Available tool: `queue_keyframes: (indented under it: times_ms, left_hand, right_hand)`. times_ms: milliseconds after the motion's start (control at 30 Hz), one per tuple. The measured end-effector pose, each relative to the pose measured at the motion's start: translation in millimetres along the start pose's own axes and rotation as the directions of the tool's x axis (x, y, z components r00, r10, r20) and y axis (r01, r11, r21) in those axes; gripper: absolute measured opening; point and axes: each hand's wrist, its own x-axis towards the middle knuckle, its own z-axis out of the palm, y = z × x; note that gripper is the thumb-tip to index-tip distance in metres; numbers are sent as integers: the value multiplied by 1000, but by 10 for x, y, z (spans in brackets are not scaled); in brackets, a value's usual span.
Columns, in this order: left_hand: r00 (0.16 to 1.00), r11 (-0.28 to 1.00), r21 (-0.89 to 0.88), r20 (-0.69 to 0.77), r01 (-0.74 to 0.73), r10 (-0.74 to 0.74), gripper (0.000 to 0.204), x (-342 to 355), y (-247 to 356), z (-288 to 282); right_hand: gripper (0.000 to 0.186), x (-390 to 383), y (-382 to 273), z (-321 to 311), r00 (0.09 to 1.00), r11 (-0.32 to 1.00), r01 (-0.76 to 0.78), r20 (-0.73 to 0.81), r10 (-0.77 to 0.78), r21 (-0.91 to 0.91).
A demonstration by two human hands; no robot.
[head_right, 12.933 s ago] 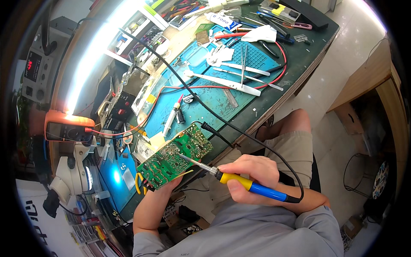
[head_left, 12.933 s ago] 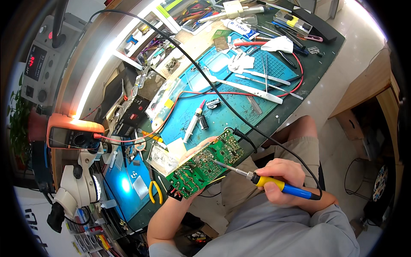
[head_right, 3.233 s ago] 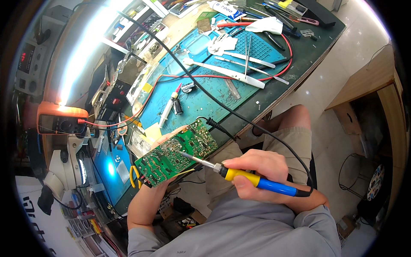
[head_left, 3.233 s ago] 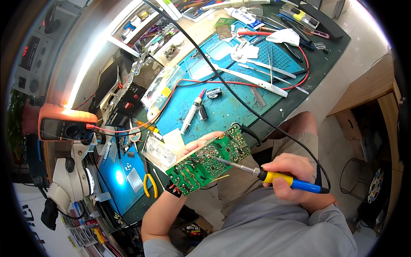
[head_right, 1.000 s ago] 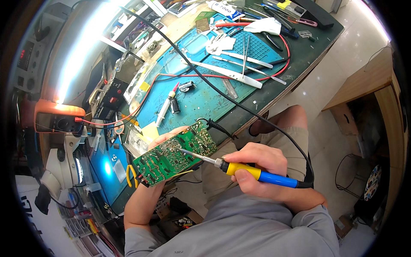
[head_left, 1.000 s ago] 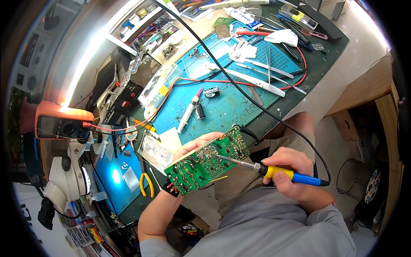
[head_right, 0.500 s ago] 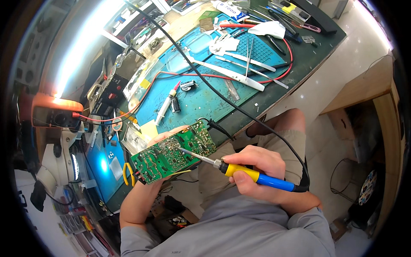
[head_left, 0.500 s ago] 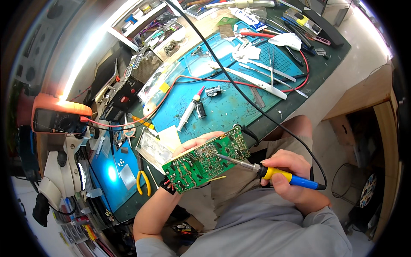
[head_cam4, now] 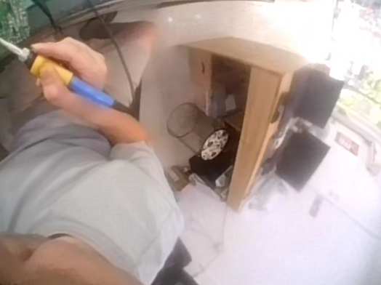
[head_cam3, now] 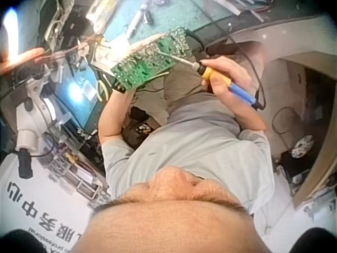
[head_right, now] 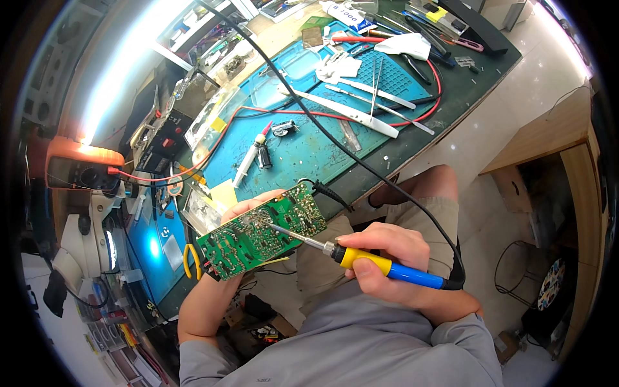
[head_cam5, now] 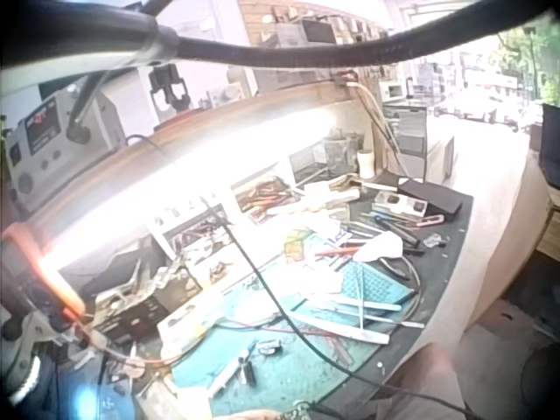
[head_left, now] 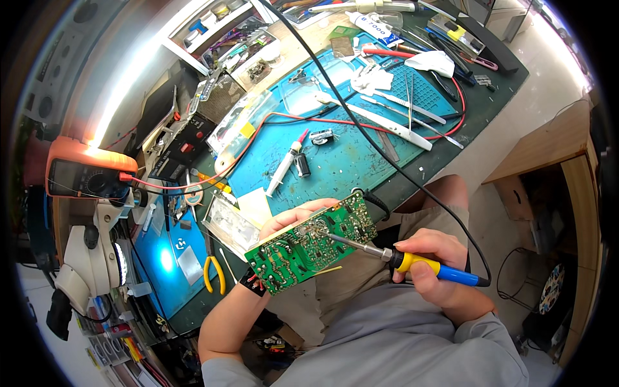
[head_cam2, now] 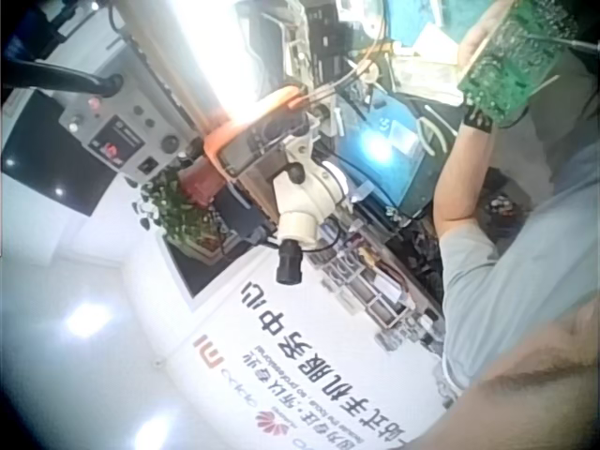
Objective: The person uses a soldering iron to apply solder to a green circuit board held in the left hand. They then use tweezers to manipulate a small electronic component and a wire, preparing them for installation. The person continues to solder the board and handle the component with tweezers throughout the clip.
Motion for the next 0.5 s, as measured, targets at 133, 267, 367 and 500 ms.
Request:
queue_keyframes:
  times_ms: [133, 267, 367, 500]
  left_hand:
    - [996, 997, 72, 91, -15, 9, 22, 6, -11, -68]
    - [995, 998, 59, 102, -18, 12, 23, 8, -13, -68]
    - [993, 998, 54, 115, -25, 18, 24, 12, -16, -81]
    - [995, 995, 87, 96, -40, 32, 24, 7, -28, -92]
  right_hand:
    - [26, -7, 15, -5, 1000, 1000, 26, 10, -26, -18]
    - [26, -22, 33, -4, 1000, 1000, 24, 16, -24, -6]
    - [26, 1, -10, 13, 1000, 1000, 7, 15, -7, 16]
    - [26, -4, -18, 14, 999, 1000, 23, 23, -23, -10]
